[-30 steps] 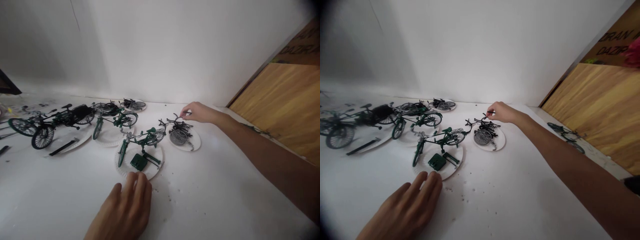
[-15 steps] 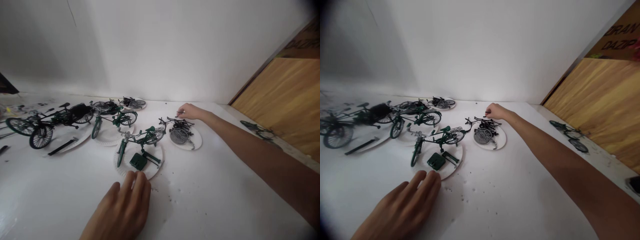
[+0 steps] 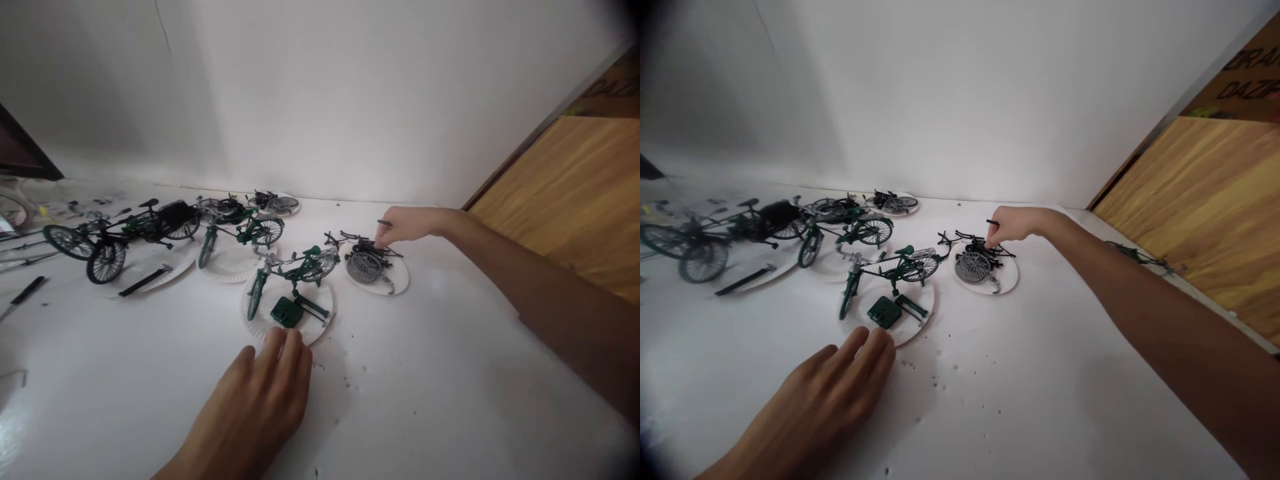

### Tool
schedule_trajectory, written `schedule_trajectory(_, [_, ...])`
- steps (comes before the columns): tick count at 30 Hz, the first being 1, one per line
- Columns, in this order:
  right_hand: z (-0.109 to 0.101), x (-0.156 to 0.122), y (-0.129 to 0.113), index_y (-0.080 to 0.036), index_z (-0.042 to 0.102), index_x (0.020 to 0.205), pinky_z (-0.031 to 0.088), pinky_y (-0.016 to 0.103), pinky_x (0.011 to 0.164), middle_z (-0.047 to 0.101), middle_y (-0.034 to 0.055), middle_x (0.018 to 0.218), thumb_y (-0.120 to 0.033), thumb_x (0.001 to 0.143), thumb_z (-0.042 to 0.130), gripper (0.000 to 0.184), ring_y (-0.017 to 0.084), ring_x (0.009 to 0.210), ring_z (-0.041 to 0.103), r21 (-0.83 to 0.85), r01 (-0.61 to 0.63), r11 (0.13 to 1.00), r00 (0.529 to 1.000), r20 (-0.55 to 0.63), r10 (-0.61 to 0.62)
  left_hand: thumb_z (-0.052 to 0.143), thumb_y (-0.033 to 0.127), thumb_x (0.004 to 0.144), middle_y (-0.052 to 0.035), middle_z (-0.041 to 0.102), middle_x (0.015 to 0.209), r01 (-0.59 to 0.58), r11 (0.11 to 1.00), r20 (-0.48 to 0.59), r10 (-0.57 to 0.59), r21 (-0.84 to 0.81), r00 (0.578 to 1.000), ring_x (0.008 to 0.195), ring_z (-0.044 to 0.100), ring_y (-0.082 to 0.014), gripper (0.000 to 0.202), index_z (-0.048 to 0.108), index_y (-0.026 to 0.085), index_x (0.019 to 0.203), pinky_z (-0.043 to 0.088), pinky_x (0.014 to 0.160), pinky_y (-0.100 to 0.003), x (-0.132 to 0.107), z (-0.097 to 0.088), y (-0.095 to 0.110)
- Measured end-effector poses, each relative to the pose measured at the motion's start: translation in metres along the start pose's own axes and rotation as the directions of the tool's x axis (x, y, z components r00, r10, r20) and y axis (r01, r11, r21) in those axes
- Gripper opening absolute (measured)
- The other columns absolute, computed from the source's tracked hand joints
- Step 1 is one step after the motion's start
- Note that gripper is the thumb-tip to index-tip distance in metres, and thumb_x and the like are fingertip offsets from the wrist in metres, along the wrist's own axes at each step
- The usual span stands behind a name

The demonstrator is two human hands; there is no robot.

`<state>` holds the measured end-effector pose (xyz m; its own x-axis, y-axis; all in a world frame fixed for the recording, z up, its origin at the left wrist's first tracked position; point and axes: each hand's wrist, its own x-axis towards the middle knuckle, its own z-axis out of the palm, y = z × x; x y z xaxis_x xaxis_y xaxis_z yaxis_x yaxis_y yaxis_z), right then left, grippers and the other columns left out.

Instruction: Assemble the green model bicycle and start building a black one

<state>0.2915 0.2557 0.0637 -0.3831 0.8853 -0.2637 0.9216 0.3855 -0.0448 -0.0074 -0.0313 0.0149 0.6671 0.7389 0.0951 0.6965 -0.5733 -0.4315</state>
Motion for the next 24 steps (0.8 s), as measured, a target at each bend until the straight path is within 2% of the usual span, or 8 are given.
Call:
schedule_trajectory(3, [0.002,0.006,-0.005,-0.018,0.079,0.088,0.047,0.032,0.063,0.076,0.0081,0.084,-0.038,0.081,0.071,0.022,0.023,0.076,0.068,0.003,-0.006,1.000,0.996,-0.090,0.006,0.048,0.004,0.093,-0.0117,0.070,0.115,0.000,1.000,0.008,0.000,-0.009,1.000,0.101,0.069,-0.0253,0.033,0.071,0.016,0.114,0.057,0.061,-0.027,-0.001,0.001,0.001])
schedule_trajectory(5, [0.007,0.013,-0.008,-0.018,0.078,0.092,0.049,0.031,0.067,0.076,0.0082,0.089,-0.034,0.083,0.070,0.021,0.021,0.080,0.068,0.003,0.015,1.000,0.994,-0.109,-0.014,0.048,0.006,0.094,-0.0108,0.071,0.112,0.004,1.000,0.001,-0.004,-0.014,1.000,0.098,0.069,-0.0253,0.030,0.071,0.016,0.112,0.056,0.059,-0.028,-0.001,0.002,0.001])
schedule_trajectory(9, [0.017,0.026,-0.009,-0.016,0.072,0.094,0.053,0.031,0.073,0.073,0.0042,0.088,-0.034,0.089,0.069,0.019,0.016,0.080,0.067,0.004,0.067,0.998,0.997,-0.025,-0.067,0.051,0.004,0.093,-0.0099,0.071,0.112,0.004,1.000,-0.021,-0.004,-0.012,1.000,0.096,0.068,-0.0234,0.030,0.070,0.017,0.112,0.052,0.059,-0.025,-0.002,0.003,0.001])
schedule_trajectory(12, [0.020,0.029,-0.005,-0.015,0.068,0.090,0.054,0.032,0.072,0.069,0.0012,0.083,-0.037,0.093,0.066,0.023,0.014,0.074,0.064,-0.024,0.049,0.998,0.999,0.004,-0.049,0.052,0.002,0.091,-0.0106,0.070,0.118,-0.001,1.000,-0.024,0.001,-0.021,1.000,0.103,0.067,-0.0234,0.034,0.068,0.017,0.117,0.053,0.064,-0.025,-0.003,0.005,0.001])
schedule_trajectory(16, [0.005,0.016,0.004,-0.017,0.070,0.077,0.046,0.028,0.060,0.068,0.0018,0.070,-0.027,0.081,0.072,0.011,0.015,0.065,0.061,-0.057,0.013,0.998,0.999,-0.050,-0.016,0.052,0.005,0.092,-0.0105,0.069,0.121,0.012,1.000,-0.038,-0.012,-0.005,0.999,0.105,0.067,-0.0243,0.033,0.068,0.018,0.119,0.054,0.064,-0.028,-0.003,0.008,0.002])
schedule_trajectory(19, [-0.014,-0.005,0.003,-0.019,0.074,0.074,0.042,0.029,0.055,0.071,0.0035,0.070,-0.024,0.077,0.071,0.007,0.018,0.064,0.061,-0.058,0.005,0.998,0.997,-0.081,-0.010,0.052,0.009,0.093,-0.0100,0.070,0.118,0.020,1.000,-0.063,-0.021,-0.010,0.998,0.103,0.067,-0.0246,0.031,0.069,0.018,0.118,0.053,0.062,-0.028,-0.003,0.010,0.003])
schedule_trajectory(22, [-0.026,-0.022,-0.012,-0.021,0.077,0.074,0.040,0.030,0.054,0.070,0.0032,0.067,-0.028,0.077,0.070,0.010,0.018,0.061,0.060,-0.051,0.043,0.998,0.997,-0.062,-0.046,0.053,0.009,0.093,-0.0095,0.070,0.119,0.028,1.000,-0.086,-0.029,-0.012,0.996,0.106,0.067,-0.0248,0.032,0.069,0.018,0.119,0.054,0.064,-0.028,-0.003,0.012,0.004])
schedule_trajectory(24, [-0.026,-0.025,-0.030,-0.020,0.077,0.082,0.039,0.030,0.056,0.071,0.0048,0.071,-0.033,0.084,0.063,0.019,0.018,0.063,0.059,-0.044,0.073,0.996,0.989,-0.126,-0.078,0.053,0.008,0.093,-0.0092,0.070,0.121,0.028,1.000,-0.102,-0.028,-0.004,0.994,0.106,0.067,-0.0246,0.033,0.069,0.018,0.120,0.055,0.065,-0.028,-0.004,0.013,0.004])
